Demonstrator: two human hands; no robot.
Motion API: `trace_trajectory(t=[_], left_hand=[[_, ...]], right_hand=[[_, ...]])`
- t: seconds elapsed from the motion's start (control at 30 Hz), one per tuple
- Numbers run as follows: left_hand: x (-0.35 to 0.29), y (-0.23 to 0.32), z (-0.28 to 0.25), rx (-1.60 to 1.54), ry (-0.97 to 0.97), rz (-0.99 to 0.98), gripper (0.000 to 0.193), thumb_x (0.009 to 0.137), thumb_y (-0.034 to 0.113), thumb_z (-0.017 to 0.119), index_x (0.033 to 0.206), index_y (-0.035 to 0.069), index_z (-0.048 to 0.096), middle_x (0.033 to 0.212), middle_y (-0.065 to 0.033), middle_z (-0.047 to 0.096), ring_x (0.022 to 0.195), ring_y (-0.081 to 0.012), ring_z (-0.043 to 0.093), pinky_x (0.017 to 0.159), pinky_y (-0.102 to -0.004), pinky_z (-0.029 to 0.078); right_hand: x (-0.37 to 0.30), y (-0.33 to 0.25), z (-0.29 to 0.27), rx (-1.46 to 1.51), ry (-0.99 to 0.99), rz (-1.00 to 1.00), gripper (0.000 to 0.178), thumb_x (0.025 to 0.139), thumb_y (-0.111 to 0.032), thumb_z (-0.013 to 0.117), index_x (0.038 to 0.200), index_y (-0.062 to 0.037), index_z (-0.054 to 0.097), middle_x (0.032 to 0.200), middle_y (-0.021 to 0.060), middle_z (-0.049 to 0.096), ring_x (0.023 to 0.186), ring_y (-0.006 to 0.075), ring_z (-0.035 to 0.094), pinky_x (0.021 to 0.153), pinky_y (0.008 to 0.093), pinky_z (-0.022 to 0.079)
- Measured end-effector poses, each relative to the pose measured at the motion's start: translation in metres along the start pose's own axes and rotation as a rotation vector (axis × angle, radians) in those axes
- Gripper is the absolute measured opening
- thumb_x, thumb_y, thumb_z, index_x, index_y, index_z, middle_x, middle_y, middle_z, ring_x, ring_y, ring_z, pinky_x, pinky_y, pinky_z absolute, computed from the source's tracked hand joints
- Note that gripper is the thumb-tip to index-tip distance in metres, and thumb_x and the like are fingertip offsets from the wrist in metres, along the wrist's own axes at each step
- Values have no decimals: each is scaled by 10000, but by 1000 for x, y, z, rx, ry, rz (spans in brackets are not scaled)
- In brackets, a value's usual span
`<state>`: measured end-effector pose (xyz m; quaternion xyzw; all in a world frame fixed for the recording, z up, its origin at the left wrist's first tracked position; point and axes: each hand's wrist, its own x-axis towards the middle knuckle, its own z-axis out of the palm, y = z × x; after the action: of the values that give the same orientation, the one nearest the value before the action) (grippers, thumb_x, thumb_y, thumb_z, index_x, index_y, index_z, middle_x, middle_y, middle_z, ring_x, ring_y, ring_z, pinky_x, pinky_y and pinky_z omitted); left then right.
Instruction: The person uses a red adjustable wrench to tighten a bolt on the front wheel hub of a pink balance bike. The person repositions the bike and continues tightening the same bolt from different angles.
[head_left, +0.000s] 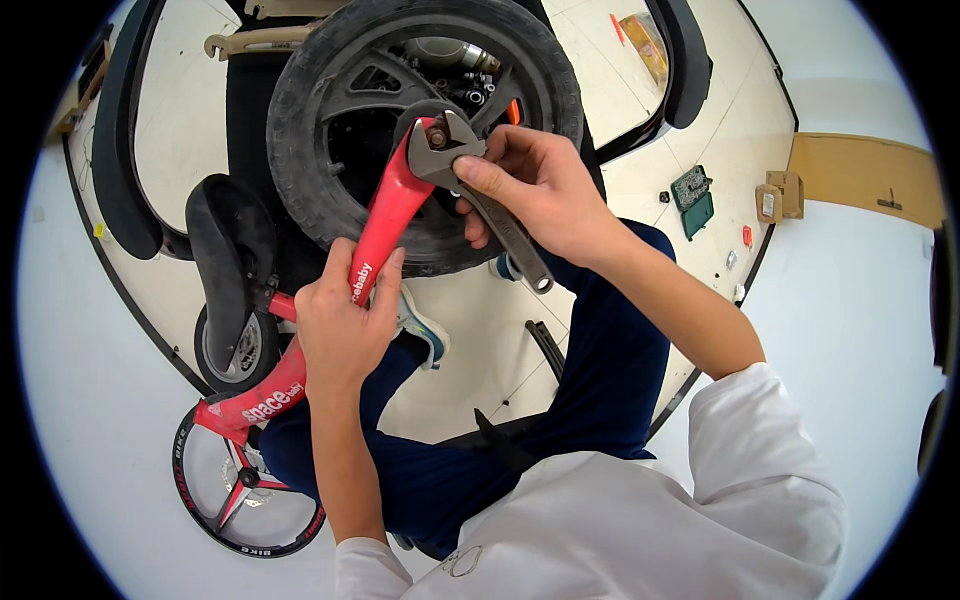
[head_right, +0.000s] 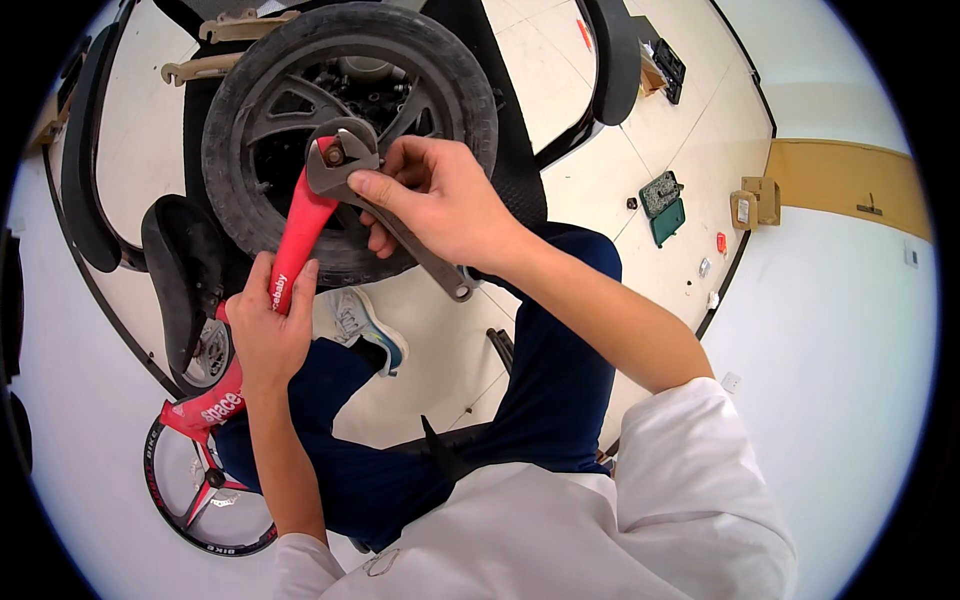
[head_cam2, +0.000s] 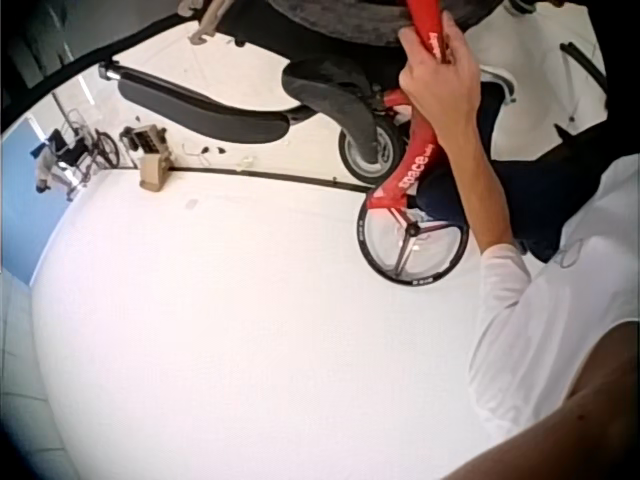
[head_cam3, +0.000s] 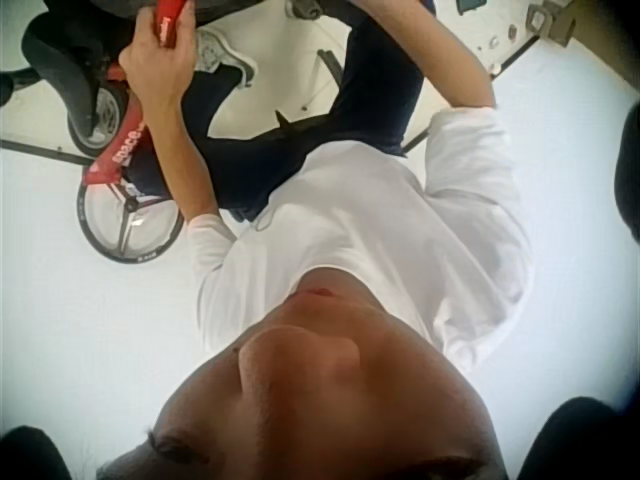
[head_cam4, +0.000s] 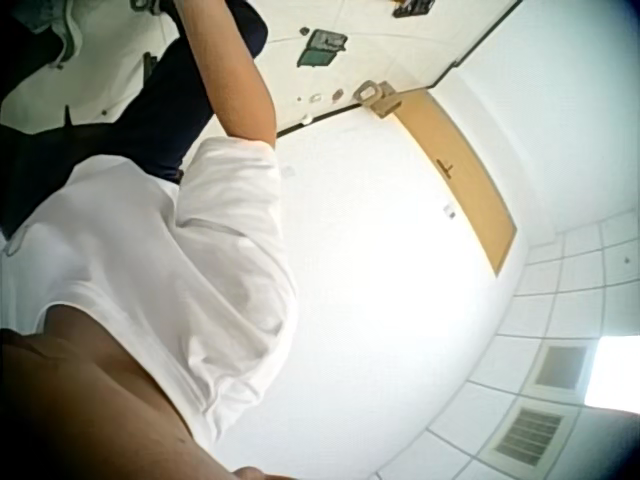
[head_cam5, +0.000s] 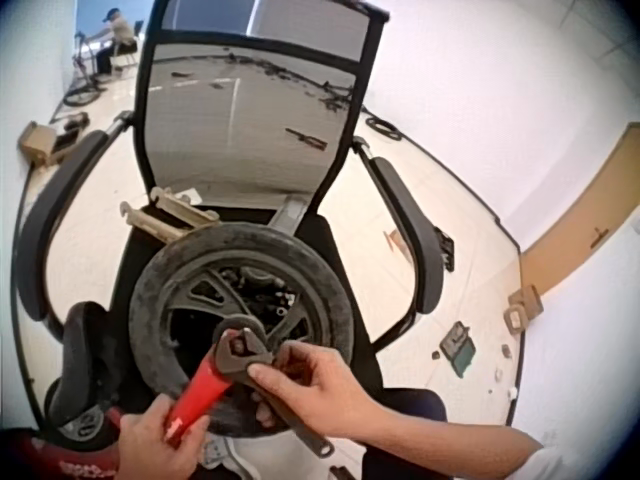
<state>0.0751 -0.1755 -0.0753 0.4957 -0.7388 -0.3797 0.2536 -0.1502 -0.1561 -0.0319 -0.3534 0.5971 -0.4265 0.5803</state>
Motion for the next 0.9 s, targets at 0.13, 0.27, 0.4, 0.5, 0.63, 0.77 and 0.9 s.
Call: trace_trajectory(t=[0.13,0.27,0.4,0.5,0.63,0.77,0.9], left_hand=[[1,0,0,-10,6,-1,324,902,229,735,781,34,507,520,-107,507,417,-253,555,450,-325,409],[1,3,0,-19,2,3,315,897,218,739,785,34,509,531,-111,520,424,-256,563,452,-325,410],[-2,2,0,-8,0,0,307,891,212,744,792,33,515,540,-116,530,437,-260,575,457,-327,415],[-3,2,0,-2,-4,4,304,889,212,746,796,33,518,542,-119,532,444,-262,580,462,-329,418],[-3,2,0,-5,-13,-6,303,892,212,744,797,32,520,541,-123,527,444,-259,576,464,-330,417],[-2,3,-2,-6,-15,-10,306,896,212,741,793,28,520,531,-119,511,432,-255,560,460,-330,409],[0,5,-1,-5,-7,-1,312,899,213,739,786,25,518,523,-112,500,421,-253,547,455,-328,402]], right_hand=[[-2,-1,6,79,40,32,261,975,-199,668,914,34,565,787,143,675,619,166,690,580,290,593],[-7,1,12,66,75,-1,269,972,-194,671,929,52,570,782,147,674,632,166,693,584,288,593],[-9,10,19,135,86,-27,243,971,-170,670,946,47,564,809,151,678,646,168,693,591,283,585],[-12,14,25,247,101,-4,215,983,-153,647,978,44,562,831,150,682,672,167,690,612,289,582],[-17,19,30,331,173,-44,213,993,-121,618,1094,54,550,872,149,695,721,145,663,664,295,557],[-27,25,31,359,146,13,240,1005,-134,598,1144,52,539,884,153,696,699,133,629,640,281,517],[-38,33,25,286,122,62,272,1022,-193,581,1155,40,535,869,152,684,664,123,583,601,268,472]])
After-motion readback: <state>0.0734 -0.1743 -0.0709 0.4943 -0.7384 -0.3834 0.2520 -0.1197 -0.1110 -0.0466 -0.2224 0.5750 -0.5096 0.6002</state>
